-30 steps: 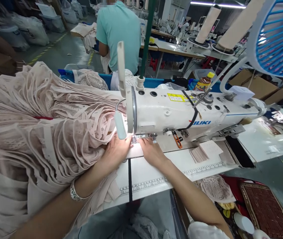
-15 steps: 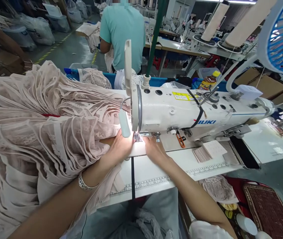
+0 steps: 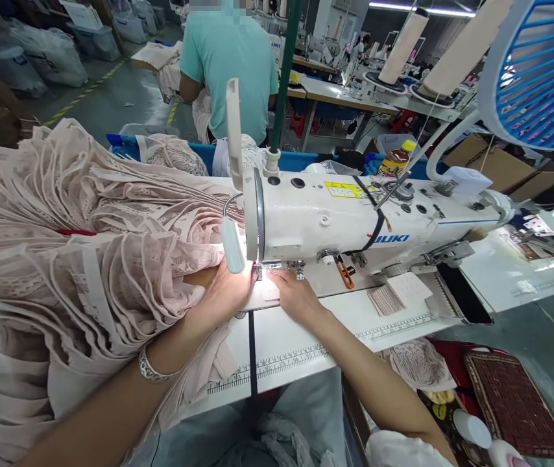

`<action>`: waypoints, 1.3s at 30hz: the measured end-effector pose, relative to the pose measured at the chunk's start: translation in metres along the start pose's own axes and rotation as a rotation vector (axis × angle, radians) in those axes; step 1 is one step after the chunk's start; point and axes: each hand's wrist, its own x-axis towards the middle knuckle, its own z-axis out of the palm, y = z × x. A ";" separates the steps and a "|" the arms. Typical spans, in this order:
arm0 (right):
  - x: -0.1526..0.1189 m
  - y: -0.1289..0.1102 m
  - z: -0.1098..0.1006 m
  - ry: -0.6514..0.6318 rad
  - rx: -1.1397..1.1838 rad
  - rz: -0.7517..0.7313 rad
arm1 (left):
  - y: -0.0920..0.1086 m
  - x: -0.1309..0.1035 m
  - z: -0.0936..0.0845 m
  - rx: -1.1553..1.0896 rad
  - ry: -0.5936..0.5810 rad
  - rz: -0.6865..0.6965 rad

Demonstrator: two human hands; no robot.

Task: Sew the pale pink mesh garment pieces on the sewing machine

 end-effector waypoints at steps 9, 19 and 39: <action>0.000 -0.001 -0.011 -0.119 0.026 0.014 | -0.003 0.000 0.004 -0.016 -0.003 -0.049; 0.007 -0.014 -0.019 -0.248 -0.036 0.130 | -0.004 -0.002 0.005 -0.013 -0.009 -0.093; 0.008 -0.015 -0.020 -0.241 -0.036 0.138 | -0.005 -0.004 0.009 0.050 0.029 -0.103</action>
